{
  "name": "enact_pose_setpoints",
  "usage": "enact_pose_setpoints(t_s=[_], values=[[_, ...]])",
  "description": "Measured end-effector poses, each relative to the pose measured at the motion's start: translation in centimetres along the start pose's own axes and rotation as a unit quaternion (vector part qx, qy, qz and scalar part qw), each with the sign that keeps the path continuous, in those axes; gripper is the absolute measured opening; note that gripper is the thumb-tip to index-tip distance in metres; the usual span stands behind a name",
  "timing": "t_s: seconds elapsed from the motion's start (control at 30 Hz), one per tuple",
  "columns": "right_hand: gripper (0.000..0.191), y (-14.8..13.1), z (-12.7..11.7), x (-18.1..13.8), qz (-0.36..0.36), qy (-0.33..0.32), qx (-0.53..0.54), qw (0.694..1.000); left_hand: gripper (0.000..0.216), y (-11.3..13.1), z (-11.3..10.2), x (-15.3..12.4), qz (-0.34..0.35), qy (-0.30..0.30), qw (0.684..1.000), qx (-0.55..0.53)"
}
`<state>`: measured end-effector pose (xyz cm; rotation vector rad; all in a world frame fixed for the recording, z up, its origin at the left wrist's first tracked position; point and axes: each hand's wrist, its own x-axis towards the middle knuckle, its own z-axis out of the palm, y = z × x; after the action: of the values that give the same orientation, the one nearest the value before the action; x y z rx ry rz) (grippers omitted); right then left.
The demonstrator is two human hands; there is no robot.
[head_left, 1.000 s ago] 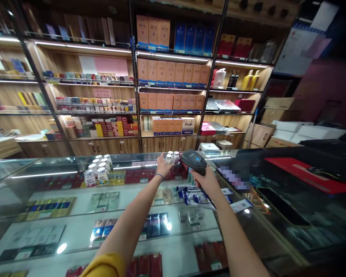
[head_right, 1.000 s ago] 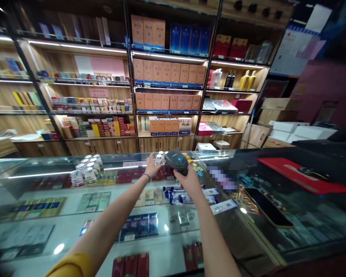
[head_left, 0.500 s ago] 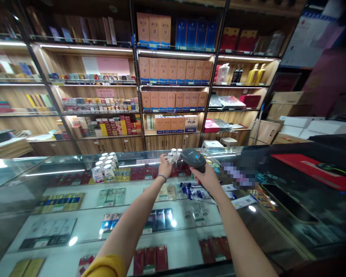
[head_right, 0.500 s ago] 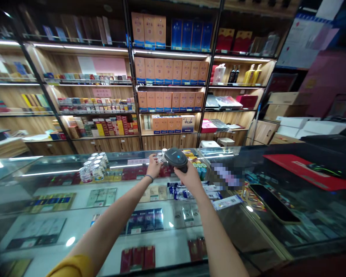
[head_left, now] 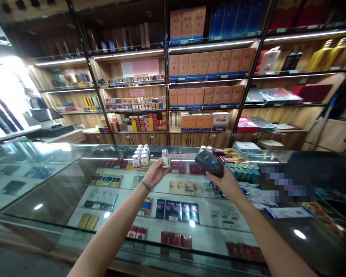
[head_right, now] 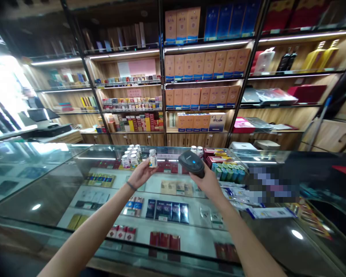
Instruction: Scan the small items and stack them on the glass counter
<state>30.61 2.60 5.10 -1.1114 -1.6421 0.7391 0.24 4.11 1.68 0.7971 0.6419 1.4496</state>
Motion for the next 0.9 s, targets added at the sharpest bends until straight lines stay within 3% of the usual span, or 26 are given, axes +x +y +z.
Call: enact_pose_setpoints(t_s=[0.2,0.53,0.73,0.9], values=[[0.052,0.7,2.2,-0.8,-0.045,-0.077,-0.049,0.995,0.02,0.5,-2.3,-0.4,-0.022,0.062,0.997,-0.044],[0.053,-0.6,3.7,-2.5,-0.067,-0.211,-0.114,0.968,0.023,0.6,-2.9,0.0,-0.018,0.066,0.997,-0.035],[0.06,0.0,3.5,-2.4,-0.072,-0.2,-0.125,0.969,0.019,0.4,-3.4,1.1,-0.036,0.098,0.994,-0.027],[0.056,0.2,3.1,-1.9,-0.056,-0.148,-0.113,0.981,0.027,1.0,-3.2,0.6,0.011,0.086,0.996,0.021]])
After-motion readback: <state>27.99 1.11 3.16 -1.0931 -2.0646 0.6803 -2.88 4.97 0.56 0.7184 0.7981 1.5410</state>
